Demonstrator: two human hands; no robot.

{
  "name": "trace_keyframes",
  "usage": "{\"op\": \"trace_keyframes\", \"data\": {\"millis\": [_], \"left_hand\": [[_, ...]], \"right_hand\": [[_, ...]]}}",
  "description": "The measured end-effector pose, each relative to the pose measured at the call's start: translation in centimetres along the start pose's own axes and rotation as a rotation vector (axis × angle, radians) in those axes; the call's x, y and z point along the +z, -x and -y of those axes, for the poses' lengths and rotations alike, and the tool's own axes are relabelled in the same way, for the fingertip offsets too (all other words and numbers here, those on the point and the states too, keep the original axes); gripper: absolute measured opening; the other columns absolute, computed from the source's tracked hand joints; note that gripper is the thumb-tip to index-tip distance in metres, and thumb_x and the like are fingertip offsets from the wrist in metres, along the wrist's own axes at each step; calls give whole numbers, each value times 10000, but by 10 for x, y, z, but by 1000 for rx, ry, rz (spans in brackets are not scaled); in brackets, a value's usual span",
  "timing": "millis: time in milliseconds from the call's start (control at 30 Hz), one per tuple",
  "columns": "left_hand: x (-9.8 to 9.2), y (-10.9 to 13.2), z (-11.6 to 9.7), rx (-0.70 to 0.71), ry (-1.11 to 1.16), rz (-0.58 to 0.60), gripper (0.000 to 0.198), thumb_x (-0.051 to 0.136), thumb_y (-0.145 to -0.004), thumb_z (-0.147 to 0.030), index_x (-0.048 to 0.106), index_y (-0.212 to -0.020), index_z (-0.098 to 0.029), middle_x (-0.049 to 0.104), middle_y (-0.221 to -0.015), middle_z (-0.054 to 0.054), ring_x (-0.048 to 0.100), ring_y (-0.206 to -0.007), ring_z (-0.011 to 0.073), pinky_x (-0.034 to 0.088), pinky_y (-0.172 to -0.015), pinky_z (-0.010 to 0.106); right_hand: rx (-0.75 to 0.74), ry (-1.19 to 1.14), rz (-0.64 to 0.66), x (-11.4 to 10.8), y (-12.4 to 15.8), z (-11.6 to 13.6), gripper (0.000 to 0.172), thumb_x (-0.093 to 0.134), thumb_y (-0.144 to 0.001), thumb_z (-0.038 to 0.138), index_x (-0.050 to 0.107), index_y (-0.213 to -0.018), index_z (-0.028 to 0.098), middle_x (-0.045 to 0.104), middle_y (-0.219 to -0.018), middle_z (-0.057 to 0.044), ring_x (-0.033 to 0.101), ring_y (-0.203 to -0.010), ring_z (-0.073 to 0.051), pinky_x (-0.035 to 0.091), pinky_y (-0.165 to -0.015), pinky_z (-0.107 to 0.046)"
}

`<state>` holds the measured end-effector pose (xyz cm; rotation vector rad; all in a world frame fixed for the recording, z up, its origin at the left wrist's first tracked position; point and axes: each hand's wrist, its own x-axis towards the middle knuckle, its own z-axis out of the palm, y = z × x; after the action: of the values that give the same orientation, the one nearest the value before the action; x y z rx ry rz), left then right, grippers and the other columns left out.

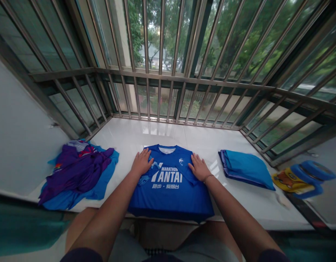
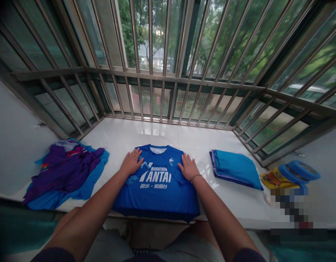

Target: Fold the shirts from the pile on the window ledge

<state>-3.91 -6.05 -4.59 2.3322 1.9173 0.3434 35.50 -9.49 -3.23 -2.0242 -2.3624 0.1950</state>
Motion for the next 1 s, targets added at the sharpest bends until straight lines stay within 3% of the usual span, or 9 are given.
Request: {"op": "trace_keyframes", "data": {"millis": [133, 300, 467, 533, 667, 733, 833, 933, 1000], "left_hand": [[2, 0, 1, 4, -2, 5, 658, 379, -1100, -522, 471, -1675, -218, 367, -1783, 107, 335, -1658, 294, 222, -1362, 554], [3, -2, 1, 0, -23, 25, 684, 374, -1105, -528, 441, -1689, -180, 329, -1794, 138, 303, -1672, 306, 216, -1361, 576], [-10, -19, -1, -48, -22, 108, 635, 328, -1126, -468, 468, -1665, -163, 379, -1769, 168, 359, -1646, 327, 291, -1320, 625], [-15, -31, -6, -33, -23, 101, 612, 303, -1134, -426, 455, -1673, -180, 386, -1768, 157, 369, -1641, 319, 254, -1331, 639], [-12, -51, -27, 158, 2, 141, 598, 372, -1124, -428, 432, -1691, -250, 337, -1800, 84, 274, -1683, 258, 137, -1382, 549], [-6, -58, -38, 212, 17, 183, 626, 443, -1102, -479, 451, -1680, -241, 337, -1798, 98, 284, -1680, 284, 183, -1369, 557], [3, -68, -45, 196, 27, 187, 631, 481, -1089, -505, 465, -1669, -258, 351, -1797, 85, 318, -1665, 286, 255, -1348, 538], [2, -80, -35, 103, 26, 133, 567, 373, -1126, -380, 467, -1661, -218, 420, -1763, 121, 391, -1625, 257, 325, -1313, 453], [-4, -89, -21, 4, 14, 98, 545, 379, -1113, -333, 526, -1607, -157, 515, -1678, 197, 485, -1551, 299, 401, -1249, 454]], "right_hand": [[4, 10, -88, 3, 12, 6, 728, 301, -1141, 533, 235, -1768, 169, 172, -1835, -149, 136, -1709, -317, 187, -1348, -589], [27, -10, 61, 1, 18, 18, 730, 332, -1139, 550, 284, -1754, 160, 184, -1830, -138, 184, -1698, -334, 194, -1343, -618], [83, -50, 5, -25, -8, 18, 641, 273, -1157, 467, 411, -1701, 158, 310, -1794, -151, 307, -1657, -336, 293, -1306, -615], [77, -42, -32, -34, -22, 25, 635, 290, -1153, 457, 409, -1702, 162, 302, -1797, -155, 291, -1662, -340, 271, -1312, -618], [-134, -18, -9, -30, -46, 61, 670, 350, -1140, 512, 355, -1732, 198, 221, -1828, -112, 194, -1695, -303, 174, -1350, -578], [-193, -21, 36, -21, -56, 83, 698, 351, -1137, 545, 330, -1743, 201, 201, -1833, -105, 177, -1699, -286, 155, -1356, -553], [-121, -37, 74, -10, -69, 103, 700, 350, -1133, 564, 338, -1740, 216, 235, -1825, -117, 207, -1688, -305, 185, -1338, -577], [-35, -39, 27, -11, -82, 97, 616, 294, -1156, 484, 382, -1715, 241, 310, -1803, -131, 248, -1669, -309, 177, -1323, -617], [37, -36, -13, -17, -91, 84, 561, 280, -1163, 393, 431, -1679, 235, 397, -1759, -156, 333, -1624, -312, 195, -1310, -625]]}}
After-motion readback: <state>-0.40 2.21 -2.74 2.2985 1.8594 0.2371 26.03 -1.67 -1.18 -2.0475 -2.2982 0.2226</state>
